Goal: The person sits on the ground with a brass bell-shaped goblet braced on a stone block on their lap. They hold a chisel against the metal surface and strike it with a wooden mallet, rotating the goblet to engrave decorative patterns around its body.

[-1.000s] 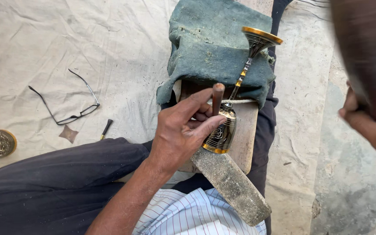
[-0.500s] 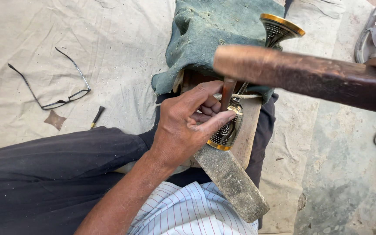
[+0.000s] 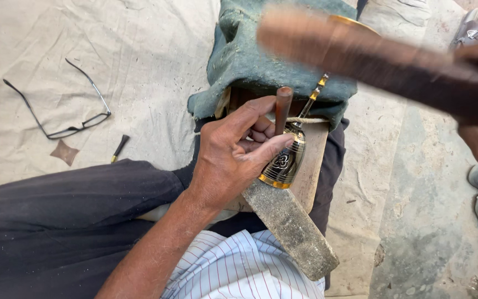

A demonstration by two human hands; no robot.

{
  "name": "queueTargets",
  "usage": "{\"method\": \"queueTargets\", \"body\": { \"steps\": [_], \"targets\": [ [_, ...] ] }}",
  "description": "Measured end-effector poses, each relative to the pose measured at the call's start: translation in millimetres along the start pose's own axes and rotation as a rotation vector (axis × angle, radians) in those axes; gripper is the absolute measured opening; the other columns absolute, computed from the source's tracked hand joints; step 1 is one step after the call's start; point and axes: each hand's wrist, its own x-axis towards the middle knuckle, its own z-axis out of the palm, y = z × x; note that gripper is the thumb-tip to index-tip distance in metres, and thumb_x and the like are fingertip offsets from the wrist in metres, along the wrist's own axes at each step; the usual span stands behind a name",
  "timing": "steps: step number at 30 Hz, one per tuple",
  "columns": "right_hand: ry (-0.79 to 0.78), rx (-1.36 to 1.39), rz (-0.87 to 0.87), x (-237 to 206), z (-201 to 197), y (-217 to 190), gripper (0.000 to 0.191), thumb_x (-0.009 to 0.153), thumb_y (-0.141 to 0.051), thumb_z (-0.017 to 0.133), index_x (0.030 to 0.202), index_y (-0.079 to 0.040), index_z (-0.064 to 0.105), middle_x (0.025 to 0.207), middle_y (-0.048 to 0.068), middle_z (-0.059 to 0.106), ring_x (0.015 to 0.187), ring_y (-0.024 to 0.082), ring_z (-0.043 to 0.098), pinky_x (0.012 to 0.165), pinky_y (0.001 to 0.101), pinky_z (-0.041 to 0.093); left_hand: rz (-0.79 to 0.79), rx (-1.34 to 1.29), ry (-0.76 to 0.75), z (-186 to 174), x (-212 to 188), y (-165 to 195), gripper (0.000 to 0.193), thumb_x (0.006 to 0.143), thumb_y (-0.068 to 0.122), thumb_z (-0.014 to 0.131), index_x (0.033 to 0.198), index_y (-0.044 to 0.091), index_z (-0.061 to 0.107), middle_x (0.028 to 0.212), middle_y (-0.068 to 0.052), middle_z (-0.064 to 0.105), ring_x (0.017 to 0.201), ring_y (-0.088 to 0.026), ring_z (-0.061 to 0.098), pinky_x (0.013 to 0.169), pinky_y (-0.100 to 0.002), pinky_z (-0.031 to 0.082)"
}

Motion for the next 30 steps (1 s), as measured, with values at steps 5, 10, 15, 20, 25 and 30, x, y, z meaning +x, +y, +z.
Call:
{"method": "queueTargets", "body": {
  "steps": [5,10,15,20,25,30],
  "targets": [
    [-0.045,0.005,0.017,9,3,6,0.014,0.099,0.01,0.066,0.105,0.003,0.056,0.087,0.014,0.063,0.075,0.019,0.068,0.075,0.0321,0.06,-0.052,-0.002,0.013,-2,-1,3,0.053,0.091,0.015,0.084,0.14,0.011,0.063,0.091,-0.002,0.075,0.083,-0.007,0.076,0.075,-0.023,0.069],
    [-0.001,0.06,-0.016,23,-5,2,0.024,0.096,0.01,0.066,0.118,0.004,0.059,0.092,0.015,0.064,0.078,0.021,0.068,0.078,0.0341,0.059,-0.021,-0.012,0.02,-1,1,3,0.055,0.09,0.013,0.085,0.141,0.009,0.062,0.091,-0.002,0.075,0.083,-0.007,0.074,0.075,-0.024,0.067],
    [-0.005,0.105,0.026,30,-8,-9,0.023,0.096,0.009,0.066,0.117,0.004,0.059,0.091,0.015,0.065,0.078,0.021,0.069,0.077,0.0345,0.06,-0.049,0.01,0.023,-2,2,5,0.053,0.09,0.012,0.085,0.138,0.009,0.064,0.09,-0.003,0.075,0.083,-0.006,0.074,0.075,-0.023,0.067],
    [-0.012,0.089,-0.002,29,-9,-15,0.022,0.095,0.008,0.066,0.116,0.004,0.059,0.091,0.015,0.065,0.078,0.021,0.069,0.076,0.0348,0.06,-0.075,-0.028,0.03,0,2,5,0.054,0.089,0.012,0.085,0.138,0.009,0.064,0.091,-0.003,0.075,0.083,-0.007,0.073,0.075,-0.024,0.067],
    [-0.014,0.148,0.038,35,-8,-19,0.022,0.095,0.008,0.066,0.115,0.003,0.059,0.091,0.015,0.065,0.078,0.022,0.069,0.075,0.0351,0.06,-0.053,0.024,0.028,-1,1,2,0.054,0.089,0.013,0.084,0.138,0.008,0.063,0.091,-0.003,0.076,0.083,-0.008,0.076,0.071,-0.023,0.068],
    [-0.033,0.074,-0.046,32,-9,-22,0.021,0.095,0.007,0.067,0.114,0.003,0.06,0.09,0.016,0.065,0.079,0.022,0.07,0.075,0.0354,0.06,-0.027,0.007,0.022,1,2,0,0.05,0.091,0.013,0.084,0.137,0.008,0.063,0.091,-0.003,0.076,0.085,-0.009,0.077,0.075,-0.024,0.07]
  ]
}}
